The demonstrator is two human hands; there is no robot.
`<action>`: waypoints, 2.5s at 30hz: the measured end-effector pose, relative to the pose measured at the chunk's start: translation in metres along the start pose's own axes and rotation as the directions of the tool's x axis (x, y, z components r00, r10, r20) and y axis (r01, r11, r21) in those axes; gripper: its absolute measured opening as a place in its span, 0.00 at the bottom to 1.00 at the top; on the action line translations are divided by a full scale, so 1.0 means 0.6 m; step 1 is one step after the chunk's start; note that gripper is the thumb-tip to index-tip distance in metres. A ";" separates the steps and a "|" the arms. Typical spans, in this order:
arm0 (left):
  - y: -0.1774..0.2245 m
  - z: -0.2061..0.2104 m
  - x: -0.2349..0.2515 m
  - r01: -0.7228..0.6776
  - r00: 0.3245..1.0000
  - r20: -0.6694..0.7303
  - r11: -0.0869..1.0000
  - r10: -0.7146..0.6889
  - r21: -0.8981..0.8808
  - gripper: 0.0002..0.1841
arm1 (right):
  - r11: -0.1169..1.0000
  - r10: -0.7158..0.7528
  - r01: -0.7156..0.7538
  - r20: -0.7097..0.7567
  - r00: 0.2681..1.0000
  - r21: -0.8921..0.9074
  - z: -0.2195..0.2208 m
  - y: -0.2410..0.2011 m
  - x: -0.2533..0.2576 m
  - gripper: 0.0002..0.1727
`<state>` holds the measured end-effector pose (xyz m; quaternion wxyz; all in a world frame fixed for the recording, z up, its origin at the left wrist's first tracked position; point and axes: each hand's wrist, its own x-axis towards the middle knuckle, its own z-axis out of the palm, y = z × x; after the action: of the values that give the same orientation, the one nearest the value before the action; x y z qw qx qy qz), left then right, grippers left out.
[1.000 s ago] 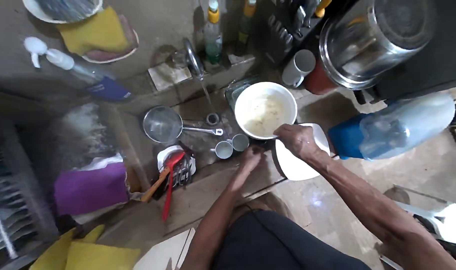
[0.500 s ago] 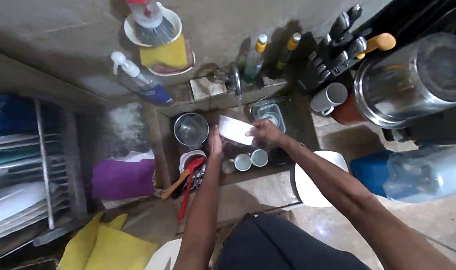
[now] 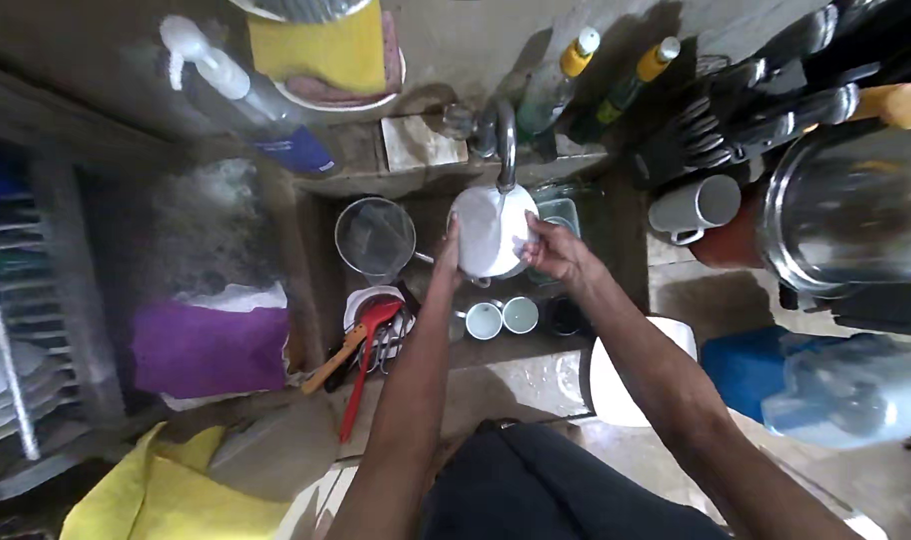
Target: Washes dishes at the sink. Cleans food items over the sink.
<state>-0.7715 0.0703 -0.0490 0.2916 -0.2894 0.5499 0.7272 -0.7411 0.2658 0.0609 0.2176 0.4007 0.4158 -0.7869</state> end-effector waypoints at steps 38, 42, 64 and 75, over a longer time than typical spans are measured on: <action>0.128 -0.021 -0.129 -0.265 0.950 -0.045 0.871 0.310 0.414 0.39 | -0.403 -0.357 0.431 0.572 0.739 -0.808 -0.016 0.108 -0.010 0.18; 0.035 0.022 -0.149 -0.429 0.866 -0.148 0.861 0.478 0.275 0.53 | -0.208 -0.434 0.382 0.435 0.789 -0.901 0.070 0.140 -0.039 0.12; 0.134 -0.037 -0.134 -0.158 0.961 -0.103 0.816 0.256 0.556 0.28 | -0.476 -0.404 0.336 0.541 0.737 -0.813 -0.010 0.099 -0.016 0.16; 0.205 -0.018 -0.119 0.116 0.989 -0.011 0.737 -0.146 0.666 0.43 | 0.417 -0.519 0.654 0.425 0.741 -0.631 0.028 0.103 -0.046 0.16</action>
<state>-0.8147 0.0248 0.0793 0.4374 -0.1892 0.7445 0.4676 -0.6905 0.2176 0.0592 0.1056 0.0362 0.7942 -0.5973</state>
